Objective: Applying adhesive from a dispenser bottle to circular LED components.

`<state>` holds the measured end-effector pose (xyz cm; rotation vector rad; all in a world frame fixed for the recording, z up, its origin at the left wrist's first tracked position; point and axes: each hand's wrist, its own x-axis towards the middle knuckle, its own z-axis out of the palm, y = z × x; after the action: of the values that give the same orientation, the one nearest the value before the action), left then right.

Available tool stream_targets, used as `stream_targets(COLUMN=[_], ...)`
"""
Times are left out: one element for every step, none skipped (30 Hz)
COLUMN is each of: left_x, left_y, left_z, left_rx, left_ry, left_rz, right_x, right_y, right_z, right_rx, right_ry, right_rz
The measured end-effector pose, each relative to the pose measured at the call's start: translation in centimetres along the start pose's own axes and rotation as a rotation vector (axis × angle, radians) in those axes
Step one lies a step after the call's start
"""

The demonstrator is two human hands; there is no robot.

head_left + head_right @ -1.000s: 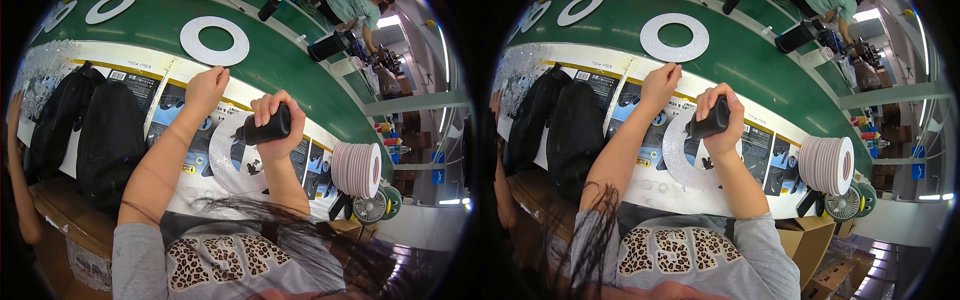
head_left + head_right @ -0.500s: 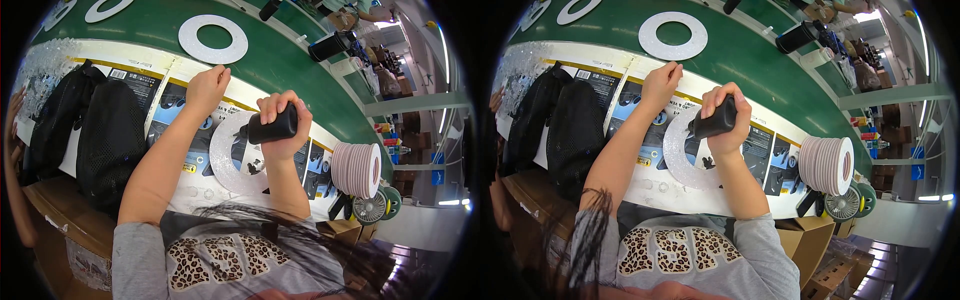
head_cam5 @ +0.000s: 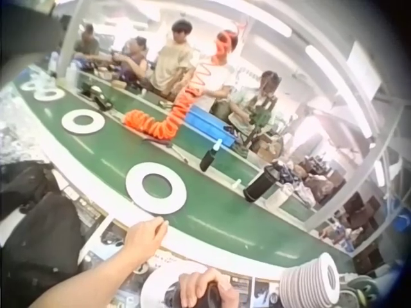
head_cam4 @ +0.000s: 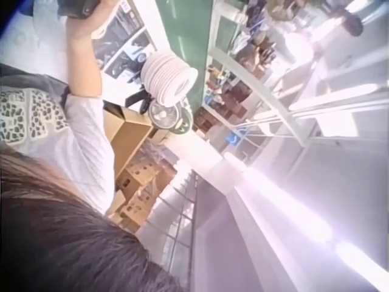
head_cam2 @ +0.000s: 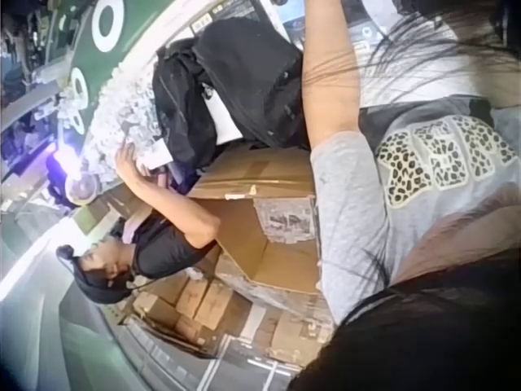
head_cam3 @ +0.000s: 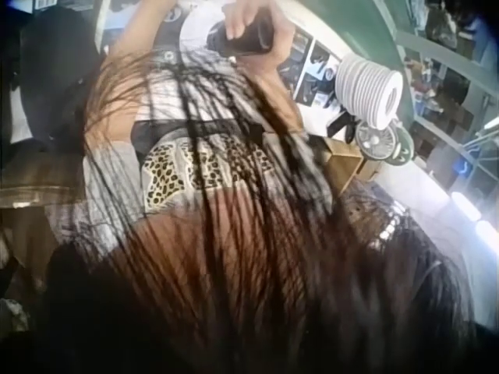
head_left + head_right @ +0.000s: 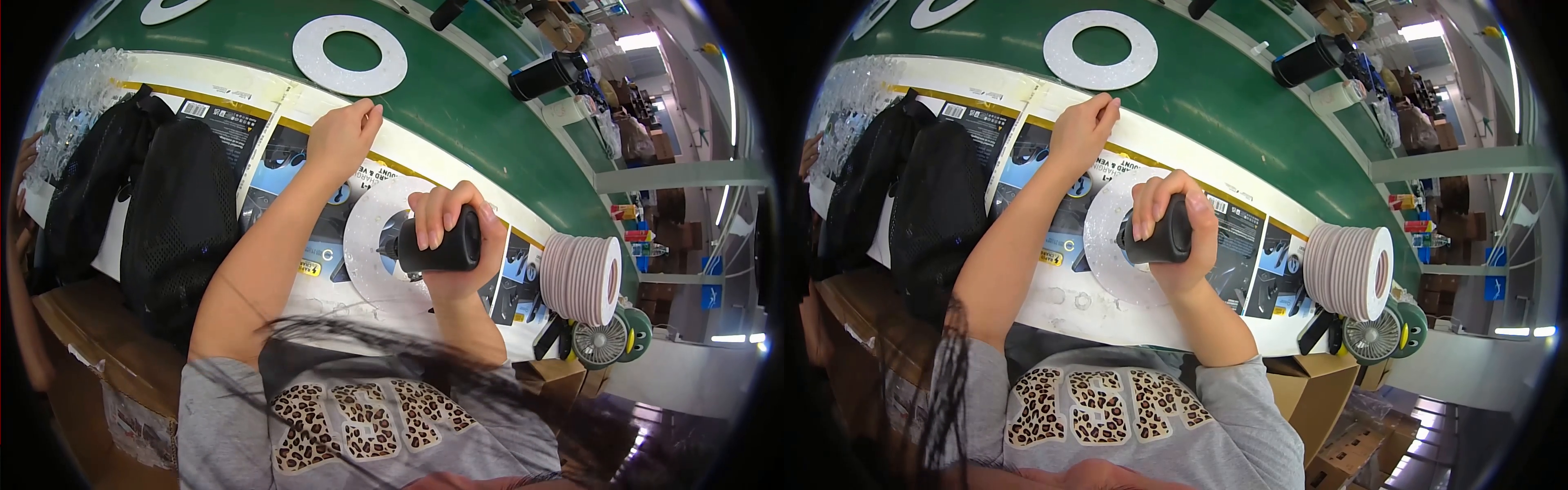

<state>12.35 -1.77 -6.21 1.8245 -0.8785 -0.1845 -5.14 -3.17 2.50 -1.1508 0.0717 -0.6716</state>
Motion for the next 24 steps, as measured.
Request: stream_targets(left_x=[0.0,0.0,0.0,0.0,0.0,0.1,0.1,0.1,0.1,0.1,0.1,0.1,0.1,0.0,0.0,0.0,0.0,0.0,0.0,0.0,0.0,0.0,0.0,0.0], left_y=[0.0,-0.1,-0.1,-0.2,-0.2,-0.2,-0.3,-0.2,-0.2,-0.2,-0.1,-0.1,0.0,0.0,0.0,0.1,0.0,-0.1,-0.1,-0.2,-0.2,-0.3,-0.2,-0.1], left_z=[-0.1,-0.1,0.0,0.0,0.1,0.1,0.2,0.2,0.2,0.3,0.2,0.1,0.1,0.1,0.1,0.1,0.1,0.1,0.1,0.1,0.2,0.2,0.2,0.2], left_rx=[0.006,0.007,0.005,-0.006,-0.017,-0.018,-0.019,-0.019,-0.019,-0.009,0.002,0.003,-0.001,-0.005,-0.005,-0.007,-0.006,-0.005,-0.004,-0.003,-0.004,-0.006,-0.009,-0.011], left_ry=[0.003,0.004,0.004,0.001,-0.003,-0.003,0.001,0.006,0.006,0.0,-0.004,-0.002,0.002,0.006,0.006,0.003,0.0,0.001,0.007,0.012,0.011,0.018,0.023,0.022], left_rz=[-0.003,-0.004,-0.005,-0.003,0.0,-0.001,0.004,0.009,0.008,0.005,0.001,0.001,0.004,0.008,0.008,0.007,0.005,0.005,0.011,0.017,0.016,0.022,0.029,0.03], right_x=[0.0,0.0,0.0,0.0,0.0,0.0,0.0,0.0,0.0,0.0,0.0,0.0,0.0,0.0,0.0,0.0,0.1,0.1,0.1,0.2,0.1,0.1,-0.1,-0.3], right_y=[0.1,0.1,0.2,0.3,0.3,0.3,0.3,0.4,0.4,0.4,0.5,0.5,0.5,0.6,0.6,0.5,0.4,0.2,0.0,-0.4,-0.7,-0.9,-1.1,-1.3], right_z=[0.1,0.1,0.1,0.1,0.1,0.0,0.0,0.0,0.0,-0.1,-0.1,0.0,0.0,0.0,0.0,0.0,0.0,0.1,0.3,0.5,0.7,0.6,0.6,0.6], right_rx=[0.003,-0.003,-0.009,-0.01,-0.002,0.005,0.004,-0.005,-0.015,-0.015,-0.012,-0.01,-0.009,-0.007,-0.006,-0.007,0.005,0.017,0.017,0.003,-0.012,-0.022,-0.024,-0.024], right_ry=[-0.003,-0.007,-0.012,-0.013,-0.012,-0.011,-0.011,-0.008,-0.004,-0.004,-0.004,-0.003,-0.004,0.004,0.011,0.011,0.021,0.03,0.029,0.058,0.086,0.078,0.079,0.075], right_rz=[0.002,-0.001,-0.005,-0.003,-0.003,-0.003,-0.003,-0.004,-0.005,-0.005,-0.003,-0.001,-0.001,0.001,0.003,0.003,0.003,0.003,0.004,-0.002,-0.007,-0.022,-0.022,-0.028])
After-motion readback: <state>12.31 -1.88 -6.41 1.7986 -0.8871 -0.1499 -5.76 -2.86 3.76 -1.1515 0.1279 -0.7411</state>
